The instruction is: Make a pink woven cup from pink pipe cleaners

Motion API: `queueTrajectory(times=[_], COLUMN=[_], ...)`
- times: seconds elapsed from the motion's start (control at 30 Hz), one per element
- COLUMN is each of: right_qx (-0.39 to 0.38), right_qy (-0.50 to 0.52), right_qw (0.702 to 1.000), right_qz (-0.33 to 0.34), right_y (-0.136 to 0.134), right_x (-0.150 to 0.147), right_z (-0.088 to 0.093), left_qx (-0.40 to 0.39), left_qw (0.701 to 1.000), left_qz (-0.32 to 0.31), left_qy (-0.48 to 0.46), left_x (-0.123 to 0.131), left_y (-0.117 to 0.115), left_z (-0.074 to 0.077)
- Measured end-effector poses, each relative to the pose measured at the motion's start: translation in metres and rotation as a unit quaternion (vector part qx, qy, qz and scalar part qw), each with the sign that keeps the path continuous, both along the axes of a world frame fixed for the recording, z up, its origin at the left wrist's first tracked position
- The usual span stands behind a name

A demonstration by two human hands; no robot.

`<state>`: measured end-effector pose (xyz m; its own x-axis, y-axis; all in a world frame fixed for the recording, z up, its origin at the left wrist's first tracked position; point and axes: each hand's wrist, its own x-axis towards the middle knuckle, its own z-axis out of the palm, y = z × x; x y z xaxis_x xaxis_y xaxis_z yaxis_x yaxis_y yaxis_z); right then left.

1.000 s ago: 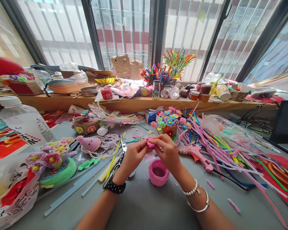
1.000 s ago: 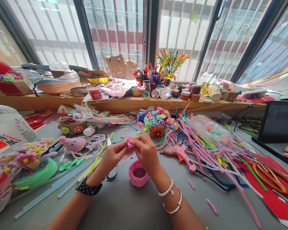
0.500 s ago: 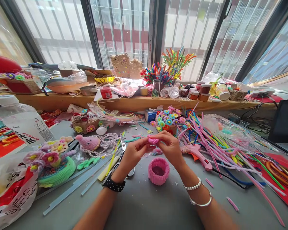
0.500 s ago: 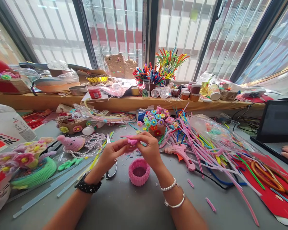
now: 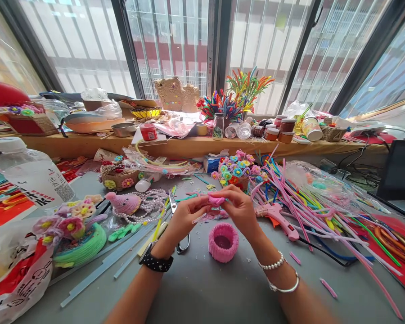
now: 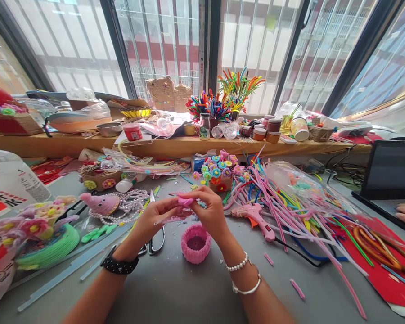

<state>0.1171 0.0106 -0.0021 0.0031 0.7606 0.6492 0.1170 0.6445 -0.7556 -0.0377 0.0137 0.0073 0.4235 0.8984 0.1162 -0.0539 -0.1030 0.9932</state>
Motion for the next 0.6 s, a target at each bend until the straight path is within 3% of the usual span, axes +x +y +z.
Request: queueTrajectory(times=[0.1, 0.23, 0.3, 0.43, 0.5, 0.6], right_qx=[-0.044, 0.021, 0.025, -0.081, -0.135, -0.213], right_qy=[0.135, -0.053, -0.087, 0.13, 0.252, 0.348], right_qw=[0.99, 0.998, 0.995, 0.988, 0.958, 0.911], right_qz=[-0.003, -0.027, -0.033, -0.006, 0.008, 0.062], right_y=[0.004, -0.001, -0.003, 0.0, 0.003, 0.005], right_x=[0.006, 0.002, 0.0, 0.002, 0.004, 0.004], right_z=[0.0, 0.0, 0.001, 0.001, 0.002, 0.004], left_qx=[-0.032, 0.005, 0.025, 0.106, 0.199, 0.331], left_qw=[0.998, 0.999, 0.999, 0.987, 0.954, 0.866], left_qz=[0.046, 0.042, 0.038, 0.116, 0.194, 0.29], left_qy=[-0.002, 0.001, -0.001, 0.041, 0.115, 0.238], left_x=[0.002, 0.006, 0.007, 0.007, 0.005, 0.001], left_y=[0.001, 0.0, 0.0, 0.003, 0.004, 0.004], left_z=[-0.001, -0.003, -0.005, -0.009, -0.012, -0.014])
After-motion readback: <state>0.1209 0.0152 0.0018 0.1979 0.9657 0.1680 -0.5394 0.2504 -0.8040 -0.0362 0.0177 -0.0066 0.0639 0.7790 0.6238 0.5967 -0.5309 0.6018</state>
